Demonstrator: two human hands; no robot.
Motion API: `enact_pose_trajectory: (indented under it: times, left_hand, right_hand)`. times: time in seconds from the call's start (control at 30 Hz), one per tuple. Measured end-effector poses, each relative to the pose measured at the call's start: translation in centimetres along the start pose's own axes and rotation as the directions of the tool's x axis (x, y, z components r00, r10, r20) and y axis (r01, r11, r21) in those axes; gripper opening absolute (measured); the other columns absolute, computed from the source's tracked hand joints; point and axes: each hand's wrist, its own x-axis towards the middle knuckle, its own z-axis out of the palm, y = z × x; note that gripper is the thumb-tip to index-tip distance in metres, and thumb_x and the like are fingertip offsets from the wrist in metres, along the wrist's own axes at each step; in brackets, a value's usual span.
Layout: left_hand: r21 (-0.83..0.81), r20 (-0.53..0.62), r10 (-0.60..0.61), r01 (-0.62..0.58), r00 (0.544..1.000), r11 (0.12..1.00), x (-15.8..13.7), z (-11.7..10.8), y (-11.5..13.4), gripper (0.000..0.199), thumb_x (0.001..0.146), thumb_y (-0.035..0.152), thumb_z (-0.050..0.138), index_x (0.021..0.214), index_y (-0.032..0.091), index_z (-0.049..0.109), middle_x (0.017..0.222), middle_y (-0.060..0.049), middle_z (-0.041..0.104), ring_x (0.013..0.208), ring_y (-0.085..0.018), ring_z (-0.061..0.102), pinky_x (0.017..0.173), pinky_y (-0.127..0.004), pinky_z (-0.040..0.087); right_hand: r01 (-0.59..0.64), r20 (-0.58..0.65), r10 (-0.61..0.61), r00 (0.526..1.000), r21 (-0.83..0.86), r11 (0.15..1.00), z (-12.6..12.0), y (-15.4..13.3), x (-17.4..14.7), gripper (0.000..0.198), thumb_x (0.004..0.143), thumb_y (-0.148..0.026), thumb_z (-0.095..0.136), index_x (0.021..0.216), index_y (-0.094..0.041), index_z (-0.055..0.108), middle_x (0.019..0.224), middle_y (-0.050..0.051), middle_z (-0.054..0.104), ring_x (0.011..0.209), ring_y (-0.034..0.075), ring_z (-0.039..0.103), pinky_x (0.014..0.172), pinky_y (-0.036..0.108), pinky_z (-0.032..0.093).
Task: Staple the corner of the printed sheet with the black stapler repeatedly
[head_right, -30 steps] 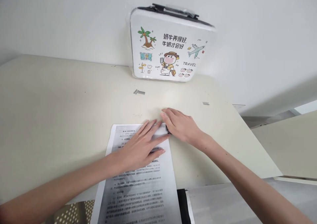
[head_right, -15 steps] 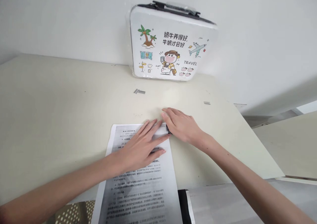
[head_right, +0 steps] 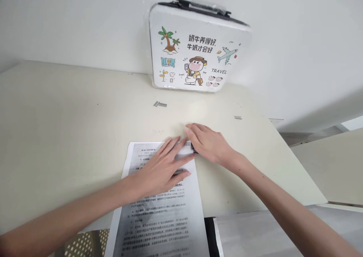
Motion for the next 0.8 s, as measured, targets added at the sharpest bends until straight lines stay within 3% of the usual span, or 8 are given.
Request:
enact_pose_trajectory:
  times: [0.8]
  left_hand:
    - [0.037,0.014,-0.009,0.008,1.0,0.999,0.08,0.2,-0.15,0.049,0.109,0.048,0.049,0.154,0.028,0.051,0.17,-0.013,0.034,0.162,-0.039,0.023,0.131,-0.063,0.023]
  right_hand:
    - [-0.023,-0.066,0.019,0.998,-0.066,0.998,0.7,0.04,0.44,0.058,0.111,-0.054,0.017,0.146,-0.032,0.058,0.16,0.002,0.056,0.147,0.031,0.053,0.104,0.055,0.055]
